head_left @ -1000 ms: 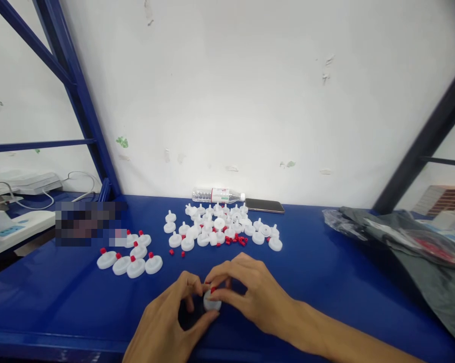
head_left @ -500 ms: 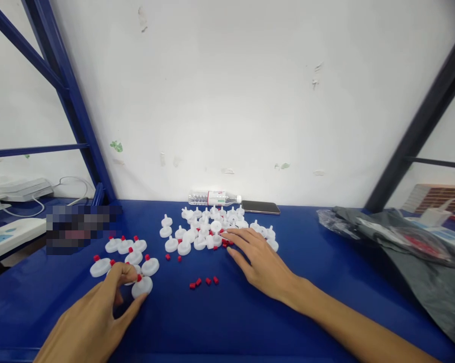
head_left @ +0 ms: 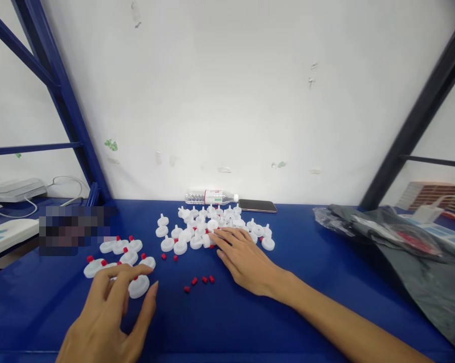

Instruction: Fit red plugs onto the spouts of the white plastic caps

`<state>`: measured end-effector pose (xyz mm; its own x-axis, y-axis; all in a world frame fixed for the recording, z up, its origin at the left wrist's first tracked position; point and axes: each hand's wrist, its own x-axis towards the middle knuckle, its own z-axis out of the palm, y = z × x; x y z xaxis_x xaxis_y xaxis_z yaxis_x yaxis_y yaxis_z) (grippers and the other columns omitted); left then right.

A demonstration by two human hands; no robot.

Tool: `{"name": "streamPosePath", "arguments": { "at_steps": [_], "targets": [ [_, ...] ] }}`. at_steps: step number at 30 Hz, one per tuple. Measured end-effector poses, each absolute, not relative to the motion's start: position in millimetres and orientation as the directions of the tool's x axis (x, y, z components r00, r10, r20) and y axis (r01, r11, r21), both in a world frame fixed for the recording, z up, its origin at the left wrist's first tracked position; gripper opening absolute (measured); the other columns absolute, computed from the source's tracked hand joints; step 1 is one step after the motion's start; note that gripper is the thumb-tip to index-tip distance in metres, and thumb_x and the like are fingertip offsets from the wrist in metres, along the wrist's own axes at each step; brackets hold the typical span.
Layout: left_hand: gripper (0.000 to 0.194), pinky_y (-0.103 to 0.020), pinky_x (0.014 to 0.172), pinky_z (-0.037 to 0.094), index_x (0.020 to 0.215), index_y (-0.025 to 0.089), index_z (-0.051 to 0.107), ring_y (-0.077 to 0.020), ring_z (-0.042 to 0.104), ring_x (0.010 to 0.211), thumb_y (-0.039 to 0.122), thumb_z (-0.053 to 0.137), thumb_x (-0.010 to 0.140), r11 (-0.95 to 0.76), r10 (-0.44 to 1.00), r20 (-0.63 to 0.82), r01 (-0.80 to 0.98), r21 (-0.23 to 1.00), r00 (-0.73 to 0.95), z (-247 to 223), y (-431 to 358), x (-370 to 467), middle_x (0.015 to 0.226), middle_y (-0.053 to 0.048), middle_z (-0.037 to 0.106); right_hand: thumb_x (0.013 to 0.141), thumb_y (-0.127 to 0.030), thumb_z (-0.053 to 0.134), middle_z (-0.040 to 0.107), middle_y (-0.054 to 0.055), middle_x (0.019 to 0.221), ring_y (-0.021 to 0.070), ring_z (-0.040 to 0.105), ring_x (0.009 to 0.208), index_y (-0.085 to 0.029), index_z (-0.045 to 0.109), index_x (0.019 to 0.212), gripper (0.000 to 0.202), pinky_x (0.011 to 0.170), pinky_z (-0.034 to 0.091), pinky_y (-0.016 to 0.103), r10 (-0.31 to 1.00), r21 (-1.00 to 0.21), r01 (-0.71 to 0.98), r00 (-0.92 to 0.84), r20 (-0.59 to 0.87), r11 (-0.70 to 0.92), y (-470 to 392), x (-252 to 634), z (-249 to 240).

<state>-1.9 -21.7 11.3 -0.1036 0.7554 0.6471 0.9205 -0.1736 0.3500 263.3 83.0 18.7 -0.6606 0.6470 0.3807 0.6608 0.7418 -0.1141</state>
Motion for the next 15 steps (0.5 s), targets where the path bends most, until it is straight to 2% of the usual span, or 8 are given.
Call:
{"name": "streamPosePath", "arguments": {
  "at_steps": [3,6,10,13,15],
  "targets": [
    [0.032,-0.024,0.056,0.051,0.119,0.030,0.058,-0.0102,0.056,0.059,0.054,0.046,0.100,-0.213,0.765,0.642,0.922,0.322,-0.047,3.8,-17.7,6.2,0.109,-0.002,0.055,0.108,-0.023,0.036,0.055,0.013,0.151,0.0290,0.045,0.142,-0.020,0.045,0.153,0.046,0.117,0.037,0.054,0.645,-0.139,0.650,-0.659,0.388,0.747,82.0,263.3,19.5],
    [0.027,-0.021,0.054,0.050,0.118,0.029,0.057,-0.0096,0.056,0.065,0.048,0.047,0.101,-0.274,0.763,0.646,0.901,0.337,-0.010,-0.9,-14.4,7.4,0.112,-0.002,0.054,0.108,-0.022,0.036,0.053,0.013,0.152,0.0287,0.045,0.141,-0.019,0.046,0.153,0.046,0.117,0.038,0.053,0.650,-0.173,0.644,-0.643,0.405,0.745,81.5,264.4,21.1],
    [0.022,-0.018,0.058,0.052,0.117,0.028,0.059,-0.0084,0.058,0.066,0.039,0.050,0.101,-0.366,0.718,0.693,0.885,0.289,0.070,-1.5,-15.0,4.1,0.111,-0.002,0.055,0.108,-0.023,0.037,0.050,0.012,0.154,0.0260,0.042,0.143,-0.021,0.043,0.154,0.047,0.120,0.036,0.050,0.642,-0.270,0.594,-0.604,0.472,0.758,77.7,266.2,25.7],
    [0.030,-0.018,0.066,0.056,0.128,0.031,0.059,-0.0079,0.062,0.068,0.038,0.054,0.099,-0.411,0.706,0.698,0.871,0.270,0.117,0.3,-17.5,5.5,0.114,-0.002,0.058,0.108,-0.024,0.038,0.046,0.010,0.157,0.0223,0.039,0.146,-0.024,0.040,0.157,0.048,0.123,0.033,0.046,0.632,-0.373,0.510,-0.606,0.483,0.775,64.4,263.6,33.6],
    [0.043,-0.016,0.063,0.057,0.140,0.034,0.054,-0.0066,0.063,0.063,0.041,0.059,0.098,-0.434,0.732,0.670,0.844,0.316,0.126,2.1,-18.6,10.1,0.115,-0.001,0.063,0.108,-0.022,0.039,0.043,0.007,0.159,0.0191,0.037,0.148,-0.028,0.037,0.158,0.050,0.124,0.032,0.041,0.607,-0.443,0.426,-0.653,0.453,0.789,50.8,259.8,39.7]
  ]
}}
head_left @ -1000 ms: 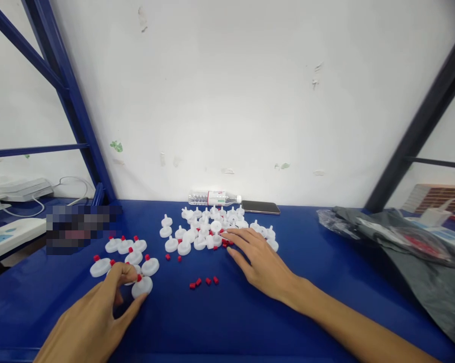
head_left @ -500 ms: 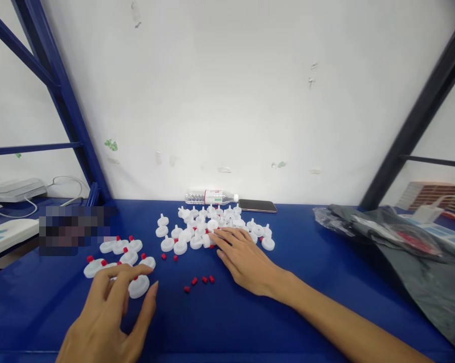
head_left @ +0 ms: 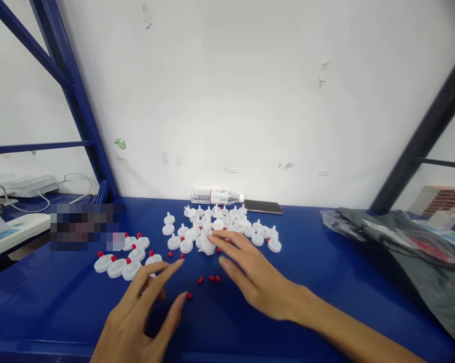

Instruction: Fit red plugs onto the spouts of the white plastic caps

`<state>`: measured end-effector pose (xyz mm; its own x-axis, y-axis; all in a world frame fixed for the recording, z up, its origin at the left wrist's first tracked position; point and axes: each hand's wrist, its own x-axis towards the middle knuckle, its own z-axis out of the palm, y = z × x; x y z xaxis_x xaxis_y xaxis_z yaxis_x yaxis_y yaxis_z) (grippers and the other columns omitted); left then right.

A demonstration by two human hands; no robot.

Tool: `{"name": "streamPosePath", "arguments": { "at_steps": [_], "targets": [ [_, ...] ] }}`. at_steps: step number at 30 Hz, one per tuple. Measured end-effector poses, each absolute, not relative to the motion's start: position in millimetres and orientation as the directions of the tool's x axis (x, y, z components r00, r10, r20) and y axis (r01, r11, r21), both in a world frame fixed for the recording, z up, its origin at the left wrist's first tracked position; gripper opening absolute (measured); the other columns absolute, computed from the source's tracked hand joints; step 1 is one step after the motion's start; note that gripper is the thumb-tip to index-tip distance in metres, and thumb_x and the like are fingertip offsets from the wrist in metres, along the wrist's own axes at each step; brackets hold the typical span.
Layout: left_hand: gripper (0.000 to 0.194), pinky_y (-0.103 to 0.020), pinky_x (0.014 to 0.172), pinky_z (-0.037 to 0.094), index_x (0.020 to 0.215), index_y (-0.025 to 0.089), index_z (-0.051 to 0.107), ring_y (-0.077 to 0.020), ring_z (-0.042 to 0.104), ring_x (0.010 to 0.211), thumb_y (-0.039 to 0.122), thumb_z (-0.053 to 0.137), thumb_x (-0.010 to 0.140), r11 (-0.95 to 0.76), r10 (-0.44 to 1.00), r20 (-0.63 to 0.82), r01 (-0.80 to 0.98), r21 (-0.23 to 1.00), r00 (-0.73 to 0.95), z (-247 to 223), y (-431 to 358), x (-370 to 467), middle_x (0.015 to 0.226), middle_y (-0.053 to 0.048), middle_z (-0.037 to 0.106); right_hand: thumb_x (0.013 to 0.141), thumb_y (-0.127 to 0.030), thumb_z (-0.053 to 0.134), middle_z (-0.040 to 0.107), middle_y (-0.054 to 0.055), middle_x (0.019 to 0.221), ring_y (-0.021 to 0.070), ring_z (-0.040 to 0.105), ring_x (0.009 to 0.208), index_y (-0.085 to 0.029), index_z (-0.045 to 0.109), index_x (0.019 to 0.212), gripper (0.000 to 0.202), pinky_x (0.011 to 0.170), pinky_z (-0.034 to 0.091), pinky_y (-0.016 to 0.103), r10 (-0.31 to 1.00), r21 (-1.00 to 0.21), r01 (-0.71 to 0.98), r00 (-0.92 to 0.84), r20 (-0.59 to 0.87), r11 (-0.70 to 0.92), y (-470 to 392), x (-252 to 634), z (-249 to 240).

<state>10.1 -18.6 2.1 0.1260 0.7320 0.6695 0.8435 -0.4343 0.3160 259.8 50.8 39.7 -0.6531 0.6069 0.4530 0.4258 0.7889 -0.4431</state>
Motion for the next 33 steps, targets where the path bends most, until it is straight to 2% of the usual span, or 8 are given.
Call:
{"name": "streamPosePath", "arguments": {
  "at_steps": [3,6,10,14,18,22,25,33],
  "targets": [
    [0.052,-0.014,0.054,0.056,0.144,0.037,0.051,-0.0047,0.061,0.053,0.041,0.066,0.095,-0.480,0.757,0.645,0.755,0.447,0.100,4.7,-17.8,18.6,0.113,0.001,0.071,0.107,-0.018,0.041,0.042,0.005,0.160,0.0156,0.039,0.147,-0.030,0.035,0.159,0.054,0.123,0.033,0.035,0.500,-0.499,0.275,-0.768,0.401,0.822,31.5,253.9,45.0],
    [0.036,-0.012,0.057,0.057,0.131,0.038,0.064,-0.0065,0.069,0.061,0.040,0.067,0.094,-0.535,0.715,0.696,0.692,0.485,0.065,5.2,-14.8,21.0,0.109,0.005,0.077,0.106,-0.017,0.043,0.042,0.007,0.161,0.0142,0.037,0.149,-0.024,0.035,0.159,0.055,0.123,0.033,0.033,0.400,-0.494,0.193,-0.844,0.358,0.848,22.8,250.7,43.4],
    [0.025,-0.014,0.063,0.059,0.115,0.035,0.073,-0.0089,0.072,0.066,0.045,0.069,0.092,-0.502,0.685,0.728,0.745,0.440,0.032,4.1,-12.9,8.4,0.107,0.005,0.079,0.107,-0.018,0.041,0.045,0.004,0.161,0.0100,0.040,0.146,-0.022,0.037,0.157,0.050,0.123,0.030,0.028,0.463,-0.478,0.261,-0.804,0.374,0.839,26.1,250.2,38.0],
    [0.027,-0.013,0.060,0.057,0.111,0.033,0.074,-0.0075,0.069,0.061,0.051,0.067,0.092,-0.427,0.671,0.741,0.801,0.419,-0.030,6.5,-16.1,-5.8,0.105,0.004,0.078,0.110,-0.027,0.037,0.042,0.004,0.163,0.0166,0.039,0.147,-0.024,0.045,0.153,0.044,0.123,0.030,0.036,0.449,-0.327,0.351,-0.841,0.302,0.878,30.9,248.7,36.2],
    [0.026,-0.012,0.058,0.054,0.108,0.031,0.072,-0.0057,0.063,0.052,0.052,0.066,0.093,-0.430,0.690,0.724,0.799,0.420,-0.009,8.2,-18.1,-2.5,0.089,0.007,0.076,0.112,-0.031,0.032,0.049,0.004,0.159,0.0209,0.033,0.151,-0.021,0.047,0.152,0.044,0.125,0.025,0.043,0.395,-0.205,0.352,-0.890,0.228,0.913,35.1,247.0,30.4],
    [0.022,-0.011,0.062,0.055,0.096,0.030,0.071,-0.0075,0.070,0.062,0.051,0.065,0.094,-0.463,0.732,0.679,0.775,0.430,0.060,4.7,-14.3,7.7,0.084,0.008,0.076,0.111,-0.026,0.037,0.064,0.003,0.144,0.0221,0.040,0.146,-0.019,0.060,0.140,0.038,0.122,0.026,0.043,0.443,-0.157,0.414,-0.836,0.325,0.897,47.4,249.4,19.0],
    [0.023,-0.013,0.073,0.057,0.089,0.031,0.072,-0.0099,0.075,0.077,0.051,0.063,0.094,-0.494,0.713,0.691,0.787,0.371,0.122,-0.3,-10.8,8.7,0.087,0.007,0.077,0.109,-0.022,0.045,0.072,0.001,0.130,0.0226,0.050,0.136,-0.020,0.068,0.129,0.030,0.116,0.033,0.042,0.439,-0.138,0.423,-0.790,0.428,0.896,58.1,253.7,11.8],
    [0.025,-0.023,0.084,0.062,0.100,0.035,0.077,-0.0150,0.077,0.091,0.051,0.058,0.098,-0.499,0.685,0.701,0.829,0.253,0.198,-11.6,-7.2,1.1,0.101,0.005,0.080,0.102,-0.013,0.057,0.077,0.001,0.104,0.0215,0.061,0.112,-0.024,0.072,0.115,0.022,0.100,0.044,0.039,0.439,-0.196,0.397,-0.742,0.507,0.897,64.8,256.7,11.5]
  ]
}}
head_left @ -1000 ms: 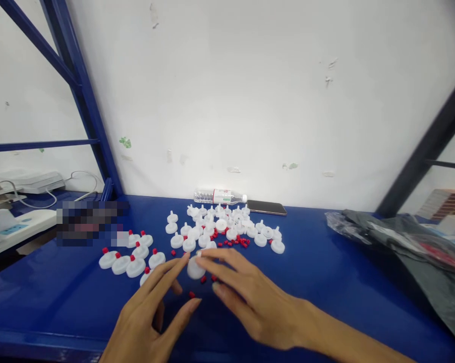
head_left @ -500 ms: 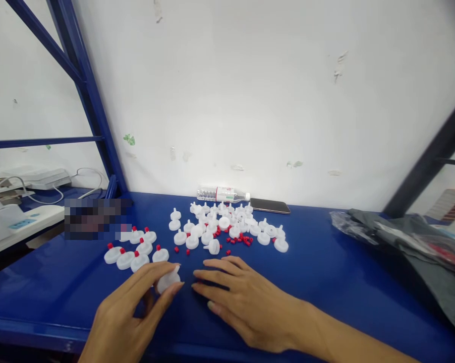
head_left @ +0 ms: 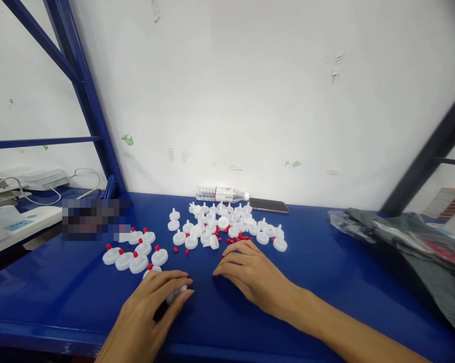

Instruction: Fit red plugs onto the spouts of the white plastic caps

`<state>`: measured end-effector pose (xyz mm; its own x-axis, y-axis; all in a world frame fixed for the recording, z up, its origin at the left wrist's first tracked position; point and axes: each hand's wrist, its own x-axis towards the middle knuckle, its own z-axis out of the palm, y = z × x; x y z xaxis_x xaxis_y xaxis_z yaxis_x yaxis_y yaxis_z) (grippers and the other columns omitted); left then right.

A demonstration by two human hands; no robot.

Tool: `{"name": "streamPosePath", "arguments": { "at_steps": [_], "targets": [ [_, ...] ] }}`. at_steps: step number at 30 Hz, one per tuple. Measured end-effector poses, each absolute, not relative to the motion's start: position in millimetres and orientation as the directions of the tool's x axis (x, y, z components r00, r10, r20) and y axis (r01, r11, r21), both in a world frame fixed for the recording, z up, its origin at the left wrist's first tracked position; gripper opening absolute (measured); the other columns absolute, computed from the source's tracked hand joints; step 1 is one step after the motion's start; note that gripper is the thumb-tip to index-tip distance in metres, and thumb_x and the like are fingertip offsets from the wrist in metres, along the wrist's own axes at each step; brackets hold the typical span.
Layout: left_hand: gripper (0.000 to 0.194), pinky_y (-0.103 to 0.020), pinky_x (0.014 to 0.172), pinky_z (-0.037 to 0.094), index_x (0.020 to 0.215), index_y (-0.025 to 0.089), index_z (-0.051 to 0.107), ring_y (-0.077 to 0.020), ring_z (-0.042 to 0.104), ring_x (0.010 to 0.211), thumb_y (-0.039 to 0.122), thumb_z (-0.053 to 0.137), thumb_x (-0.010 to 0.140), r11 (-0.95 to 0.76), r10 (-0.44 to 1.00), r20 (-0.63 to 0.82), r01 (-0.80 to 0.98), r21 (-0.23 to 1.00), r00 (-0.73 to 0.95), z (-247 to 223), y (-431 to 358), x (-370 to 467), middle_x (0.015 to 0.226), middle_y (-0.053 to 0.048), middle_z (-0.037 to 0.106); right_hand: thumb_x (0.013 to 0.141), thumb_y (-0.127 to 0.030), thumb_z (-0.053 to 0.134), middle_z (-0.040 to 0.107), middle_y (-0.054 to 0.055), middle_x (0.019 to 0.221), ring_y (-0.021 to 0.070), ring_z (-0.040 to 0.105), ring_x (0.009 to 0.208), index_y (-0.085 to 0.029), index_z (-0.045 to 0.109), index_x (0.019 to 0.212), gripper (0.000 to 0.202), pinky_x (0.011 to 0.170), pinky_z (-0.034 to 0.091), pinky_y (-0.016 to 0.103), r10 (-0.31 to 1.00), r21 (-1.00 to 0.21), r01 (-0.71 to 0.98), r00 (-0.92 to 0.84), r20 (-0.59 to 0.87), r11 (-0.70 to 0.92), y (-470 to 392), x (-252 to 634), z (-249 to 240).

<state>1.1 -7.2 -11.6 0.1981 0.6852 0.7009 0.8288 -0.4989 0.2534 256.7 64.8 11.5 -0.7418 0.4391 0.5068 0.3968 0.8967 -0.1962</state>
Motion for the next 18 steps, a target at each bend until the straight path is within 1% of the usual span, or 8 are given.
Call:
{"name": "streamPosePath", "arguments": {
  "at_steps": [2,5,7,9,12,14,16,18],
  "targets": [
    [0.025,-0.023,0.084,0.062,0.104,0.034,0.076,-0.0155,0.076,0.094,0.050,0.059,0.098,-0.486,0.685,0.701,0.841,0.237,0.198,-10.9,-9.4,2.5,0.103,0.004,0.079,0.101,-0.011,0.058,0.076,0.001,0.104,0.0209,0.062,0.108,-0.024,0.071,0.116,0.024,0.098,0.045,0.038,0.441,-0.208,0.391,-0.745,0.500,0.897,63.8,256.1,12.4],
    [0.029,-0.023,0.087,0.062,0.120,0.030,0.070,-0.0166,0.074,0.101,0.044,0.060,0.097,-0.463,0.718,0.661,0.858,0.221,0.217,-8.7,-15.4,5.4,0.111,-0.001,0.075,0.100,-0.008,0.056,0.074,0.003,0.107,0.0195,0.063,0.102,-0.023,0.070,0.117,0.027,0.096,0.047,0.037,0.443,-0.231,0.379,-0.743,0.502,0.896,62.9,256.6,12.1],
    [0.035,-0.024,0.089,0.061,0.130,0.027,0.064,-0.0168,0.073,0.105,0.037,0.056,0.098,-0.468,0.734,0.633,0.859,0.208,0.247,-8.7,-19.1,6.4,0.117,-0.004,0.071,0.101,-0.008,0.054,0.073,0.004,0.109,0.0187,0.065,0.101,-0.023,0.071,0.116,0.027,0.094,0.049,0.036,0.463,-0.270,0.377,-0.715,0.524,0.886,63.2,257.6,11.6],
    [0.038,-0.024,0.090,0.061,0.136,0.027,0.060,-0.0165,0.072,0.106,0.032,0.051,0.100,-0.475,0.743,0.614,0.856,0.204,0.266,-10.9,-20.8,5.7,0.120,-0.006,0.068,0.102,-0.009,0.053,0.072,0.006,0.110,0.0181,0.066,0.100,-0.022,0.071,0.116,0.027,0.091,0.052,0.033,0.498,-0.331,0.373,-0.662,0.560,0.867,64.4,258.5,11.9],
    [0.037,-0.025,0.089,0.062,0.137,0.029,0.060,-0.0170,0.071,0.106,0.034,0.050,0.101,-0.447,0.784,0.568,0.862,0.238,0.249,-17.5,-19.0,2.2,0.121,-0.005,0.066,0.103,-0.010,0.052,0.074,0.006,0.113,0.0176,0.069,0.103,-0.022,0.071,0.119,0.027,0.091,0.054,0.031,0.544,-0.420,0.347,-0.565,0.621,0.839,66.9,259.0,14.3],
    [0.036,-0.029,0.094,0.061,0.135,0.031,0.062,-0.0184,0.071,0.109,0.039,0.054,0.100,-0.424,0.804,0.551,0.866,0.266,0.224,-21.8,-16.7,-0.5,0.122,-0.003,0.069,0.103,-0.010,0.053,0.076,0.004,0.114,0.0170,0.069,0.106,-0.023,0.071,0.119,0.027,0.095,0.053,0.031,0.581,-0.473,0.339,-0.512,0.633,0.813,67.5,258.7,17.0],
    [0.035,-0.037,0.103,0.057,0.131,0.034,0.065,-0.0208,0.071,0.111,0.043,0.059,0.098,-0.423,0.805,0.554,0.861,0.283,0.213,-23.5,-15.0,-2.1,0.122,-0.001,0.073,0.101,-0.012,0.058,0.077,0.001,0.109,0.0166,0.071,0.102,-0.025,0.073,0.114,0.024,0.094,0.053,0.030,0.637,-0.540,0.341,-0.474,0.608,0.770,66.0,257.6,20.6],
    [0.036,-0.038,0.105,0.056,0.131,0.035,0.066,-0.0215,0.072,0.110,0.044,0.061,0.096,-0.430,0.816,0.536,0.849,0.309,0.218,-21.8,-14.8,-1.8,0.118,0.000,0.075,0.098,-0.015,0.064,0.078,0.000,0.101,0.0166,0.072,0.094,-0.025,0.075,0.106,0.017,0.088,0.054,0.030,0.690,-0.615,0.325,-0.442,0.573,0.719,61.8,255.2,25.1]
  ]
}}
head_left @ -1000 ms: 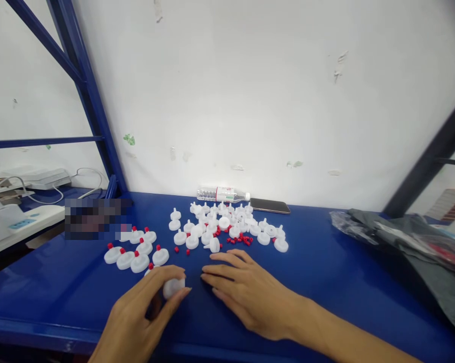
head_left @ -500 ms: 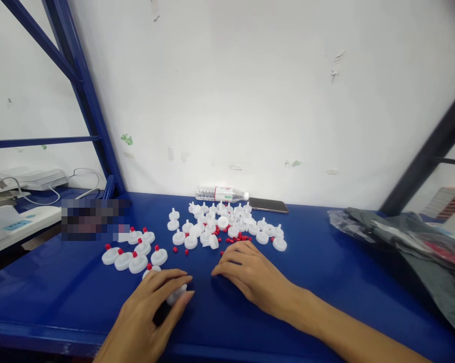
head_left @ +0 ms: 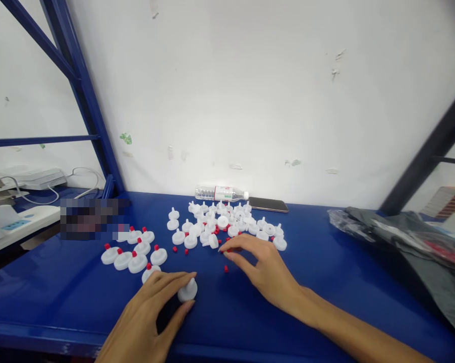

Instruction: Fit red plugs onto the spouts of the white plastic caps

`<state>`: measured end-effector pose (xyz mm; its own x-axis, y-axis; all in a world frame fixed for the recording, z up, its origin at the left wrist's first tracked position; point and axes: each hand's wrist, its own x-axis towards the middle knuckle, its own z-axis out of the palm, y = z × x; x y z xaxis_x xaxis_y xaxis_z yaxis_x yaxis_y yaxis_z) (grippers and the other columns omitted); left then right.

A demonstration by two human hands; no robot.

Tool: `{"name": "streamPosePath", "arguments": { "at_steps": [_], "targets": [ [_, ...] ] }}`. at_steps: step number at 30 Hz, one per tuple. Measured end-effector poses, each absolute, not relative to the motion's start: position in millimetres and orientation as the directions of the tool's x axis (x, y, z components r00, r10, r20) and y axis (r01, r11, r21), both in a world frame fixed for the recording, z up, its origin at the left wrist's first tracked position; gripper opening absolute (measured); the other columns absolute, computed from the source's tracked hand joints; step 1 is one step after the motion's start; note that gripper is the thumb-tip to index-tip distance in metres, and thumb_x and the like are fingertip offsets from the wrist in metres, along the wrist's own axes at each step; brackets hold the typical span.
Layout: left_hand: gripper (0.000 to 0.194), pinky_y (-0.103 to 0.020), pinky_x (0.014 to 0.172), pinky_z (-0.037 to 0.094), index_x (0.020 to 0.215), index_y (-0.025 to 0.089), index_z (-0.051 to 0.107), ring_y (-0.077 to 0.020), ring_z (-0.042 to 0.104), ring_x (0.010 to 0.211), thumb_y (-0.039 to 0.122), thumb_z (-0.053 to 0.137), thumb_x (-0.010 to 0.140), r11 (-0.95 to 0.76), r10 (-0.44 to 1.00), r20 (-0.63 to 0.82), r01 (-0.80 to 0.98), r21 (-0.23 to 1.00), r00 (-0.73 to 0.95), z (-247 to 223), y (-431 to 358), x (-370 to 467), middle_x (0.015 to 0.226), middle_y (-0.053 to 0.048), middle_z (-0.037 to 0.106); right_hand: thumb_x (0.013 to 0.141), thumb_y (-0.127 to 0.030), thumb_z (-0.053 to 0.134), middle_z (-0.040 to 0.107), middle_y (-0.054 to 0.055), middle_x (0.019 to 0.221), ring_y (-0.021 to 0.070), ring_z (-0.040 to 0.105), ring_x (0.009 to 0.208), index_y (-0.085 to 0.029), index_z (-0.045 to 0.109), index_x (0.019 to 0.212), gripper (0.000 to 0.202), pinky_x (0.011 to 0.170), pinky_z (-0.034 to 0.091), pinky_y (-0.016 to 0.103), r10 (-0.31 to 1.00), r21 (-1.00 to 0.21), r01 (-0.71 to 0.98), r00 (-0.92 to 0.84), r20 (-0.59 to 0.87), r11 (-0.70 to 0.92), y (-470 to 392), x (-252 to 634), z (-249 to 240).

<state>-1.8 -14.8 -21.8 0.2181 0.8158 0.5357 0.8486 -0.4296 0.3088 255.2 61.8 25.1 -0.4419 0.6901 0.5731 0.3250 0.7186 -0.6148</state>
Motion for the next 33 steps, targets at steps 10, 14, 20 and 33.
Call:
{"name": "streamPosePath", "arguments": {
  "at_steps": [10,14,20,33],
  "targets": [
    [0.080,-0.036,0.096,0.061,0.160,0.045,0.019,-0.0227,0.070,0.120,0.043,0.064,0.094,-0.465,0.824,0.482,0.841,0.276,0.298,-15.6,-22.3,8.8,0.139,0.002,0.068,0.093,-0.019,0.073,0.079,0.000,0.094,0.0142,0.074,0.085,-0.022,0.078,0.098,0.008,0.083,0.055,0.023,0.640,-0.722,0.086,-0.545,0.542,0.686,30.8,234.8,31.3],
    [0.082,-0.037,0.095,0.061,0.161,0.045,0.014,-0.0227,0.069,0.123,0.045,0.062,0.095,-0.464,0.817,0.480,0.858,0.220,0.319,-19.2,-21.5,9.1,0.141,0.003,0.066,0.092,-0.019,0.074,0.080,-0.002,0.090,0.0137,0.075,0.082,-0.022,0.078,0.097,0.008,0.079,0.055,0.021,0.678,-0.785,0.115,-0.589,0.440,0.609,31.3,233.9,29.3],
    [0.077,-0.034,0.092,0.062,0.161,0.042,0.017,-0.0219,0.069,0.121,0.043,0.059,0.097,-0.481,0.797,0.501,0.855,0.193,0.336,-14.6,-23.1,10.6,0.138,0.003,0.069,0.089,-0.016,0.076,0.080,-0.002,0.093,0.0118,0.074,0.085,-0.021,0.078,0.096,0.009,0.083,0.053,0.019,0.620,-0.717,0.130,-0.621,0.479,0.685,30.1,234.0,28.8],
    [0.076,-0.024,0.081,0.062,0.153,0.050,0.029,-0.0142,0.075,0.083,0.041,0.071,0.090,-0.460,0.851,0.467,0.771,0.440,0.241,-13.5,-21.3,14.2,0.101,0.007,0.077,0.095,-0.017,0.070,0.077,-0.001,0.095,0.0121,0.071,0.085,-0.022,0.075,0.100,0.009,0.084,0.053,0.020,0.592,-0.705,0.137,-0.666,0.455,0.696,30.7,236.7,29.5]
  ]
}}
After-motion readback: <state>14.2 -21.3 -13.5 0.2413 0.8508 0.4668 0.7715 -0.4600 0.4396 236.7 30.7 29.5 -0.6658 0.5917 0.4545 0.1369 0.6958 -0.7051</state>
